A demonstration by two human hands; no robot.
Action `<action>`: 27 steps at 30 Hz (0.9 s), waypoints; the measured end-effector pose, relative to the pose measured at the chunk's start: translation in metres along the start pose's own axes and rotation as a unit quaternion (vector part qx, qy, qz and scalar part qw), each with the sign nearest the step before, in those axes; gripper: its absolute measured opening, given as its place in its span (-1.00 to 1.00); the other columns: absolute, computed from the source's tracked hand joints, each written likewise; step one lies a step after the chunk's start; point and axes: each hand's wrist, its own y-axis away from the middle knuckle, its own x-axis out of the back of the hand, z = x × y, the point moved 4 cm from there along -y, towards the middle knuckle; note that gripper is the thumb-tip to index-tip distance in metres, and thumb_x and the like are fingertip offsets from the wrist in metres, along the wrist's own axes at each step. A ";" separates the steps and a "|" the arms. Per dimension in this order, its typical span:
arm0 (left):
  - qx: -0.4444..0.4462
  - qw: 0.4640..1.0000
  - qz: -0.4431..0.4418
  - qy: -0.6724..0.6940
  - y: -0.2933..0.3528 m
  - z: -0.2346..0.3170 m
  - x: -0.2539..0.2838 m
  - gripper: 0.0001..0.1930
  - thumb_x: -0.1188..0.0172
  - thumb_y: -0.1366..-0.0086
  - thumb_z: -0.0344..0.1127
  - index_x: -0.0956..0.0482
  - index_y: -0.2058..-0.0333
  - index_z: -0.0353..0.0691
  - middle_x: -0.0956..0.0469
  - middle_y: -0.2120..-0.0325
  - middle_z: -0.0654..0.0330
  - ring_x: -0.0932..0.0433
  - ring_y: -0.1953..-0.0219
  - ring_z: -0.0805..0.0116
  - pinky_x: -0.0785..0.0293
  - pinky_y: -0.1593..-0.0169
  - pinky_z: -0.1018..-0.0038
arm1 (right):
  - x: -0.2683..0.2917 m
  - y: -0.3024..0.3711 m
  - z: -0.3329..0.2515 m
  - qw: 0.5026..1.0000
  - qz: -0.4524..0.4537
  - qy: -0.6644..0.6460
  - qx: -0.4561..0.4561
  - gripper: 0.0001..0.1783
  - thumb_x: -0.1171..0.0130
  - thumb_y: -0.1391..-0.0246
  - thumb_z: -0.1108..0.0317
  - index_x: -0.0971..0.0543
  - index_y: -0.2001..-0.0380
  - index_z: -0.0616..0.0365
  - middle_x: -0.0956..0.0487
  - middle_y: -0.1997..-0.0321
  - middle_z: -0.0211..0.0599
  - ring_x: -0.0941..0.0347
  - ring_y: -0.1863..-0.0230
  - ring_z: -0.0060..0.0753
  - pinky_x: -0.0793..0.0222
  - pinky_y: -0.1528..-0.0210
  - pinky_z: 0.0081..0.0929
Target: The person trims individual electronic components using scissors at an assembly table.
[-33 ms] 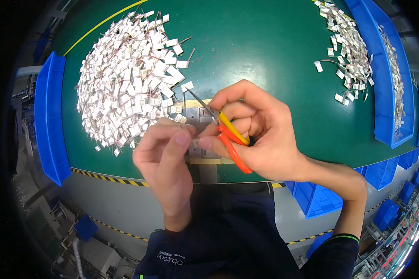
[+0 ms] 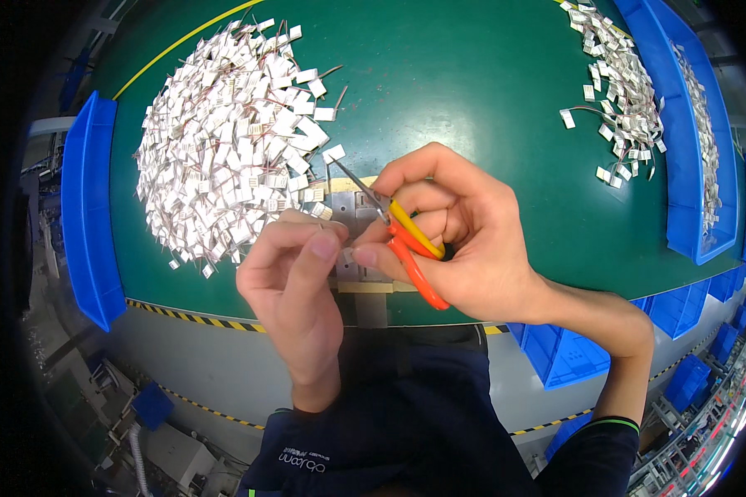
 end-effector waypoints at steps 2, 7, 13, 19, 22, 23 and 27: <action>-0.007 1.000 -0.005 0.008 0.000 0.000 0.000 -0.93 -0.18 -0.18 -0.65 -0.52 0.33 -0.50 -0.54 0.38 0.07 -0.53 0.32 0.45 -0.44 0.16 0.58 | 0.000 0.000 0.001 1.000 0.003 0.000 0.025 -0.52 -0.28 0.06 0.69 -0.32 0.08 0.30 -0.59 0.40 -0.22 -0.50 0.40 -0.75 -0.29 0.43 -0.83; 0.002 1.000 -0.009 0.008 0.000 -0.001 0.003 -0.94 -0.18 -0.19 -0.64 -0.51 0.35 -0.48 -0.53 0.41 0.10 -0.48 0.36 0.51 -0.38 0.22 0.62 | -0.001 -0.001 -0.003 1.000 -0.007 0.001 -0.017 -0.53 -0.27 0.06 0.70 -0.33 0.09 0.32 -0.58 0.41 -0.24 -0.49 0.40 -0.76 -0.28 0.43 -0.84; 0.049 0.996 -0.011 0.069 0.005 -0.001 0.006 -0.95 -0.18 -0.18 -0.63 -0.49 0.40 -0.44 -0.51 0.43 0.13 -0.45 0.38 0.53 -0.35 0.25 0.63 | 0.007 -0.010 -0.012 0.990 -0.138 -0.036 -0.021 -0.57 -0.27 0.06 0.66 -0.35 0.11 0.34 -0.57 0.40 -0.27 -0.45 0.42 -0.80 -0.22 0.44 -0.87; 0.084 0.992 -0.031 0.094 0.008 0.000 0.009 -0.95 -0.18 -0.17 -0.62 -0.48 0.43 -0.41 -0.47 0.45 0.15 -0.40 0.42 0.55 -0.29 0.31 0.65 | 0.010 -0.008 -0.018 0.974 -0.188 -0.052 -0.117 -0.70 -0.22 0.04 0.64 -0.42 0.20 0.38 -0.60 0.43 -0.26 -0.43 0.50 -0.82 -0.18 0.52 -0.85; 0.095 0.990 -0.038 0.100 0.009 -0.001 0.010 -0.94 -0.18 -0.16 -0.62 -0.48 0.44 -0.41 -0.45 0.47 0.18 -0.36 0.46 0.59 -0.24 0.37 0.67 | 0.008 -0.008 -0.018 0.966 -0.174 -0.046 -0.184 -0.73 -0.25 0.15 0.64 -0.47 0.30 0.40 -0.57 0.54 -0.27 -0.43 0.59 -0.78 -0.14 0.58 -0.81; 0.103 0.989 -0.038 0.100 0.009 -0.001 0.010 -0.94 -0.19 -0.15 -0.62 -0.47 0.45 -0.41 -0.43 0.48 0.19 -0.33 0.48 0.60 -0.21 0.39 0.68 | 0.008 -0.008 -0.017 0.964 -0.164 -0.039 -0.204 -0.70 -0.30 0.24 0.64 -0.49 0.34 0.42 -0.54 0.62 -0.28 -0.42 0.64 -0.73 -0.10 0.60 -0.77; 0.110 0.988 -0.041 0.096 0.010 -0.002 0.012 -0.94 -0.18 -0.16 -0.62 -0.47 0.46 -0.41 -0.41 0.49 0.21 -0.29 0.51 0.63 -0.17 0.44 0.69 | 0.009 -0.008 -0.016 0.964 -0.164 -0.039 -0.207 -0.69 -0.32 0.26 0.64 -0.52 0.34 0.45 -0.57 0.61 -0.24 -0.42 0.66 -0.74 -0.10 0.62 -0.78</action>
